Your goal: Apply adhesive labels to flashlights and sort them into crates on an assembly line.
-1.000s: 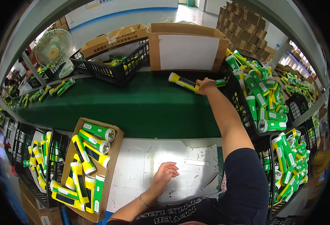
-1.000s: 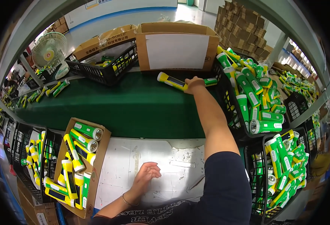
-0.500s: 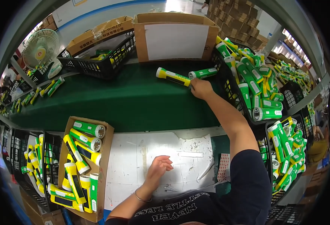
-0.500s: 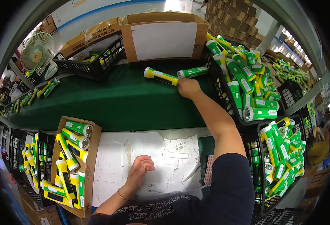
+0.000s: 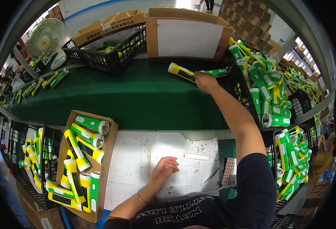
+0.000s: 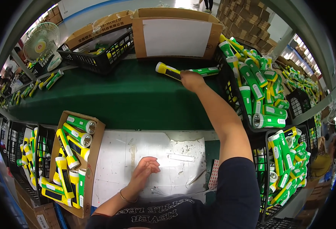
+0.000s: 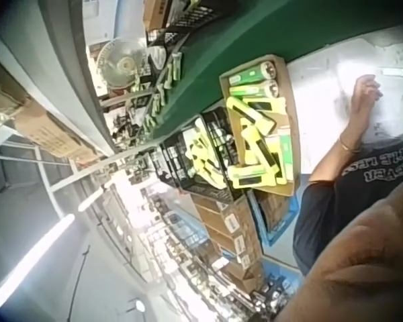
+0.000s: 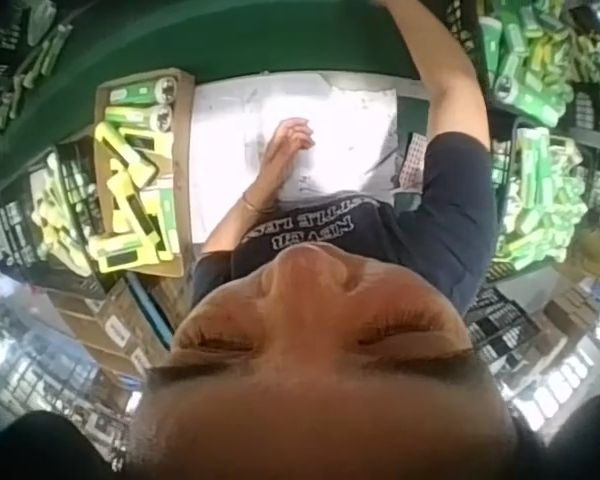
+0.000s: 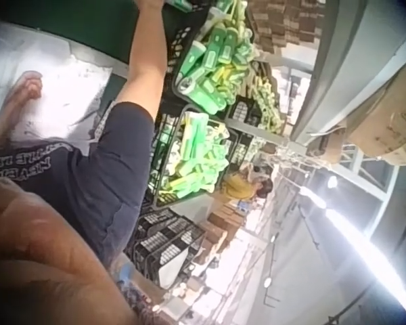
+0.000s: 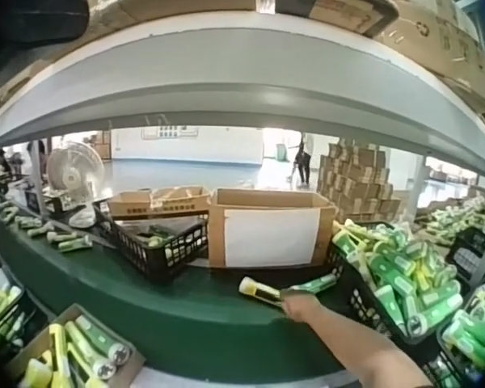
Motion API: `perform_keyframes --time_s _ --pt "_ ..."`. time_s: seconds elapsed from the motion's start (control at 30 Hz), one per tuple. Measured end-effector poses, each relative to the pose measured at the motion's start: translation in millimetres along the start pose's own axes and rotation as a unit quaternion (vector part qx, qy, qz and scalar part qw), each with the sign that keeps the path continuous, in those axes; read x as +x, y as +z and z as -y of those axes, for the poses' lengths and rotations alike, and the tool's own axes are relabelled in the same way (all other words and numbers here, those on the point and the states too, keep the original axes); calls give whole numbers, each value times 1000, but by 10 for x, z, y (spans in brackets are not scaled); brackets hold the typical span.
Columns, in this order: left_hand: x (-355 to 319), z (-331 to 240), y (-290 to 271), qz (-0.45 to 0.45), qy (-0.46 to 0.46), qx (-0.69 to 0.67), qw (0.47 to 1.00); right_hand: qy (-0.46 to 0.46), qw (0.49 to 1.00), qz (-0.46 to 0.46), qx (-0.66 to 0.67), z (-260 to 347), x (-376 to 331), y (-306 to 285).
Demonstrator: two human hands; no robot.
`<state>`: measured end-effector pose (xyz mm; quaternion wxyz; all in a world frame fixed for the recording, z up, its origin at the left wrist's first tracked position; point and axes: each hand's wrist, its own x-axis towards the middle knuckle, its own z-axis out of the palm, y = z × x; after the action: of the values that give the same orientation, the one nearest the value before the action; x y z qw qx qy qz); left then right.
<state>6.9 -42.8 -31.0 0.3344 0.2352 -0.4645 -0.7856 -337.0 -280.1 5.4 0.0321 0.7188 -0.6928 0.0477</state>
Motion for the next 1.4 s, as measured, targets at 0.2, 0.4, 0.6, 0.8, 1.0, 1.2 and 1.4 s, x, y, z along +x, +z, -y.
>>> perform_keyframes --time_s 0.2,0.4,0.6,0.8,1.0,1.2,1.4 --pt "19 -16 -19 3 9 -5 1000 129 989 19 -70 279 82 92" --pt "-66 -114 33 -45 1 -9 999 249 721 189 618 801 -606 -74" --pt "-44 -86 29 -5 4 -249 968 285 340 381 811 1913 -2494 -355" --pt "-84 -22 25 17 -91 -335 938 220 358 262 869 1975 -3207 -407" --pt "-116 3 86 -42 -135 -196 970 339 401 52 850 2012 -3549 -555" --pt "-114 -82 205 -45 -183 -204 961 267 475 100 832 2042 -3792 -373" --pt "-87 34 108 -55 -177 -221 958 220 547 110 800 2125 -3783 -306"
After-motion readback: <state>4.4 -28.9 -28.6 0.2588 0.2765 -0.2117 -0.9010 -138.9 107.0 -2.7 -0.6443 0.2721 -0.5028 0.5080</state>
